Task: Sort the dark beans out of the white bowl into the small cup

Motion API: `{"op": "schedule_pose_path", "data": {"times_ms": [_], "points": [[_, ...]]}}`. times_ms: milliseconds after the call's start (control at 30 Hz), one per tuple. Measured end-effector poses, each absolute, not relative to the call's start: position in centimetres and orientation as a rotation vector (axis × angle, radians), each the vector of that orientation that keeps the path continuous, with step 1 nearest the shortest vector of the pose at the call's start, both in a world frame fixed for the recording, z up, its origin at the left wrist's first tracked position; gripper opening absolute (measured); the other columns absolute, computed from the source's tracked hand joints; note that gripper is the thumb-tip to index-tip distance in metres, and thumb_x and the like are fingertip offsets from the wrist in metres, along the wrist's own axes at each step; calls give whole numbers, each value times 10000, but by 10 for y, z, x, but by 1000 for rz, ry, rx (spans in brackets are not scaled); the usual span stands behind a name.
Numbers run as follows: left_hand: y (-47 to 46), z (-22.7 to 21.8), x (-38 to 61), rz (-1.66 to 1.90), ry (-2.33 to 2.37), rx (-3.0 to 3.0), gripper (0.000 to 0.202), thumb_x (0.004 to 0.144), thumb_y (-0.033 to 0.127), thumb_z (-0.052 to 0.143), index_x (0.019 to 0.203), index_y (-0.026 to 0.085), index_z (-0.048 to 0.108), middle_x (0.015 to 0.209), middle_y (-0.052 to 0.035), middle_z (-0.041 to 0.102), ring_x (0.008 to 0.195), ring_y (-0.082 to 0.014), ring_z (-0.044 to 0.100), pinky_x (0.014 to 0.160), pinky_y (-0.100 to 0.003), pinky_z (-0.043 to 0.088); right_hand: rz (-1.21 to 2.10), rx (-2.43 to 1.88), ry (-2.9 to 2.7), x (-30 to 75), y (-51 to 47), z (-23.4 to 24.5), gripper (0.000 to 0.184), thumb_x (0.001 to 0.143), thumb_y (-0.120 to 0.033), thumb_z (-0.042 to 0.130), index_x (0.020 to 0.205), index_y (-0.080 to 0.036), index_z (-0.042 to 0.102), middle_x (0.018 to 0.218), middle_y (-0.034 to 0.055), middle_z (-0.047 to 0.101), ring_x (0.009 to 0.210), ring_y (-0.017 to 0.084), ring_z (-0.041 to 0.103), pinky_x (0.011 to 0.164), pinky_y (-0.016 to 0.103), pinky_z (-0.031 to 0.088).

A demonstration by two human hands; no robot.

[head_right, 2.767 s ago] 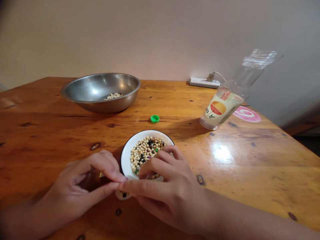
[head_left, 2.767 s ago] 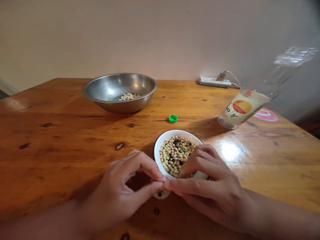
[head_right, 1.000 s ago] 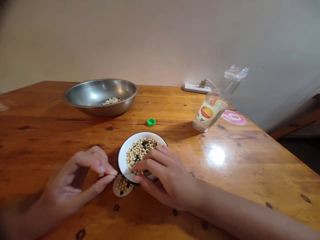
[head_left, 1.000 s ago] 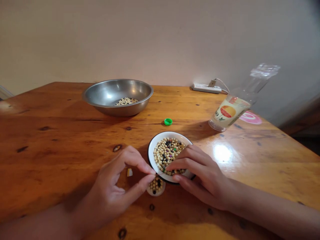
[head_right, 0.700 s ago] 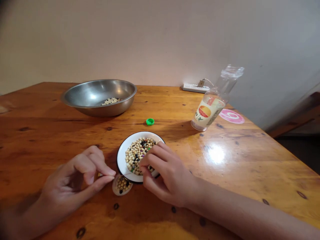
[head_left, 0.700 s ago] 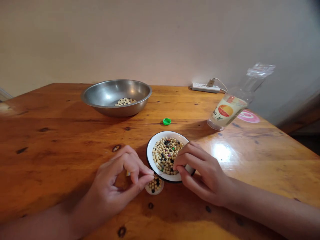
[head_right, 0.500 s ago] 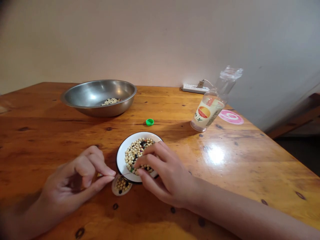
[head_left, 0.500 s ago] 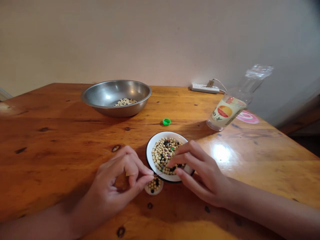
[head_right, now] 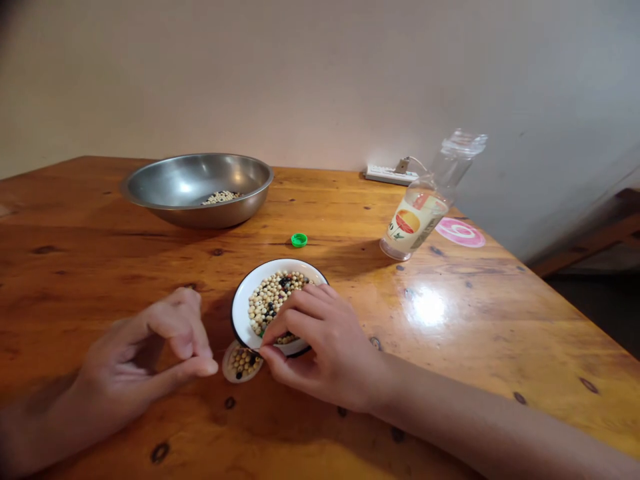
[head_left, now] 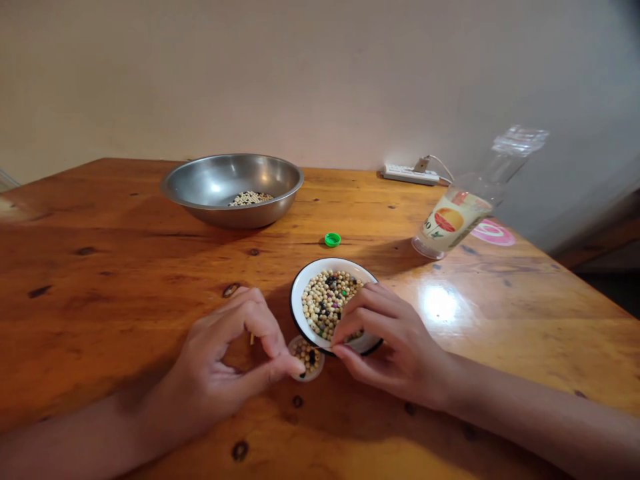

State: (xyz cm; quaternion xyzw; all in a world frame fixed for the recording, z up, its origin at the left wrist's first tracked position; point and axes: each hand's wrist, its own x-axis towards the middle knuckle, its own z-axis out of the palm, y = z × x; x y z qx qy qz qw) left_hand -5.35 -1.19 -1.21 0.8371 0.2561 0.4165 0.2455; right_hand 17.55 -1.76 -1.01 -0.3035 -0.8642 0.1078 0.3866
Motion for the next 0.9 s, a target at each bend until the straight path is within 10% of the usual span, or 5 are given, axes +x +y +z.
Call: {"op": "schedule_pose_path", "data": {"times_ms": [400, 900], "points": [[-10, -6, -55, 677, 496, 2861, 227, 792, 310, 660, 987, 204, 612, 884, -29, 708, 815, -186, 554, 824, -352, 355, 117, -776, -2188, 177, -20, -14, 62, 763, -140, 566, 717, -182, 570, 631, 1, 540, 594, 125, 478, 598, 241, 384], [-8, -8, -52, 661, 492, 2913, 229, 818, 117, 596, 1030, 197, 628, 899, -25, 713, 963, -198, 563, 876, -347, 379, 81, -699, -2302, 189, -17, -8, 77, 759, -122, 493, 745, -198, 490, 572, -23, 497, 472, 107, 410, 470, 226, 311]]}}
